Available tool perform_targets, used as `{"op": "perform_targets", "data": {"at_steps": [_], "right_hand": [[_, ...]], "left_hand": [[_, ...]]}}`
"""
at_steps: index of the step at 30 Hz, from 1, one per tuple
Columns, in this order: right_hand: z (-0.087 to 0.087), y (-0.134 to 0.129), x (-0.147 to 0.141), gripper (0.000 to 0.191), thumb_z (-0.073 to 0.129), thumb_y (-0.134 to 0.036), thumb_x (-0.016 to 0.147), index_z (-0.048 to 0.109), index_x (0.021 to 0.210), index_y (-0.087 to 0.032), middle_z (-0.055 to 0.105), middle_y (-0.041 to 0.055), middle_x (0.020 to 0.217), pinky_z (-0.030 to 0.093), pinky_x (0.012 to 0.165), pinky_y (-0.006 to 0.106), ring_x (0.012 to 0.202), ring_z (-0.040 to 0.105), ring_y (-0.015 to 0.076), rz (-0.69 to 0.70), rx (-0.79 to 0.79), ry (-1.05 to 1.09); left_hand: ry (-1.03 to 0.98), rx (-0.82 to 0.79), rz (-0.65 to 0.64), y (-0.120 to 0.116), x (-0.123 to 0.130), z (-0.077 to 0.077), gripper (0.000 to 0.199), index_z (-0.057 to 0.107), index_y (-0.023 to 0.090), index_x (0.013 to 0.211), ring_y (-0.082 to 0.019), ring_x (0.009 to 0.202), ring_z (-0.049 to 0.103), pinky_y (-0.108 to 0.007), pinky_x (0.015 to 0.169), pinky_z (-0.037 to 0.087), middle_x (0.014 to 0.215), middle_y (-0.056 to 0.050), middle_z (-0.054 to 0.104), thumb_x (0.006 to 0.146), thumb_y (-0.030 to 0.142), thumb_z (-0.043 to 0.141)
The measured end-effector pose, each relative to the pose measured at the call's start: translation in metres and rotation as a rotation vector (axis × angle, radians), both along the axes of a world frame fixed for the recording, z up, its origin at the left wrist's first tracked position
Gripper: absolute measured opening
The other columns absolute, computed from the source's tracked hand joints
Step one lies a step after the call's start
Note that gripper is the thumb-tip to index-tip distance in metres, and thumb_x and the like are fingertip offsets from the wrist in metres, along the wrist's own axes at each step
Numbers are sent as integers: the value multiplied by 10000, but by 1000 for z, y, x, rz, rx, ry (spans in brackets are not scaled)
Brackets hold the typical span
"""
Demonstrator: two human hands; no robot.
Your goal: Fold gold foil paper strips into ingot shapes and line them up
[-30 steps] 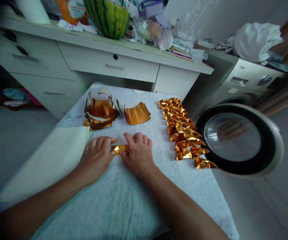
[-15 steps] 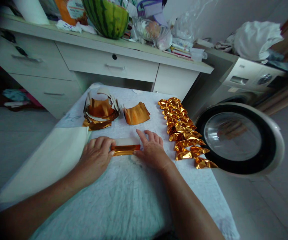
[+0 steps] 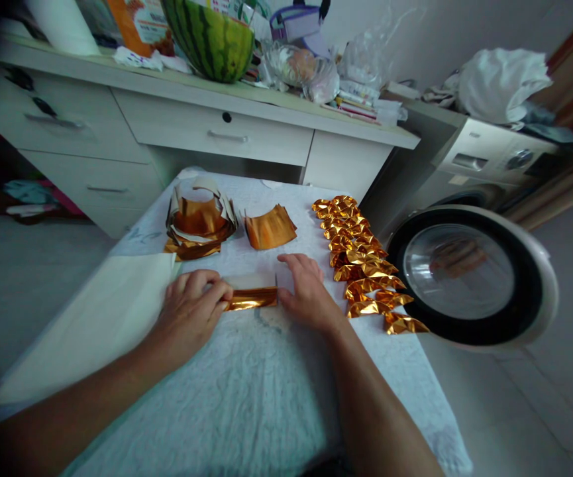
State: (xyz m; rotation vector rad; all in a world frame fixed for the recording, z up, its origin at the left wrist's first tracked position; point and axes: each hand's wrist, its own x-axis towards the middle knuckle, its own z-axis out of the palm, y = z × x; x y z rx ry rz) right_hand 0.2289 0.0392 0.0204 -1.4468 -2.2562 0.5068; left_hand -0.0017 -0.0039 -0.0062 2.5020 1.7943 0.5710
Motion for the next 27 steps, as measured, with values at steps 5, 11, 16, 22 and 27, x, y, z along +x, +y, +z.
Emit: {"op": "perform_targets", "data": {"at_steps": [5,11,16,22,27], "right_hand": [[2,-7,-23,135,530,-122,826,599,926,-180,595,45,912,418,869,332,923,541,189,134,140,184],[-16,-8,-35,104,603,-121,808,630,892,-177,587,37,859,401,794,319,851,526,187,230,49,56],[-21,-7,-32,130,623,-153,822,624,949,-176,587,56,926,401,825,336,890,519,199,233,25,19],[-15,-6,-27,181,665,-153,813,609,983,-180,585,53,958,409,836,321,904,517,186,281,-7,47],[-12,-5,-23,150,634,-130,831,625,974,-177,597,58,964,426,826,301,904,526,177,320,-15,44]], "left_hand": [[71,76,-247,2,-2,0,199,672,290,992,-243,921,521,-412,789,403,945,-21,653,904,149,562],[178,118,-397,-5,-3,5,200,687,183,1033,-224,875,605,-385,781,483,975,-46,703,919,135,530],[354,86,-306,-19,2,14,267,712,119,965,-257,825,650,-411,724,523,956,-101,719,845,10,500],[437,136,-276,-27,4,16,324,740,78,910,-264,831,681,-408,763,541,962,-160,734,773,-53,477],[374,157,-219,-27,1,12,273,726,91,820,-267,768,677,-415,711,545,889,-155,731,768,-31,488]]}}
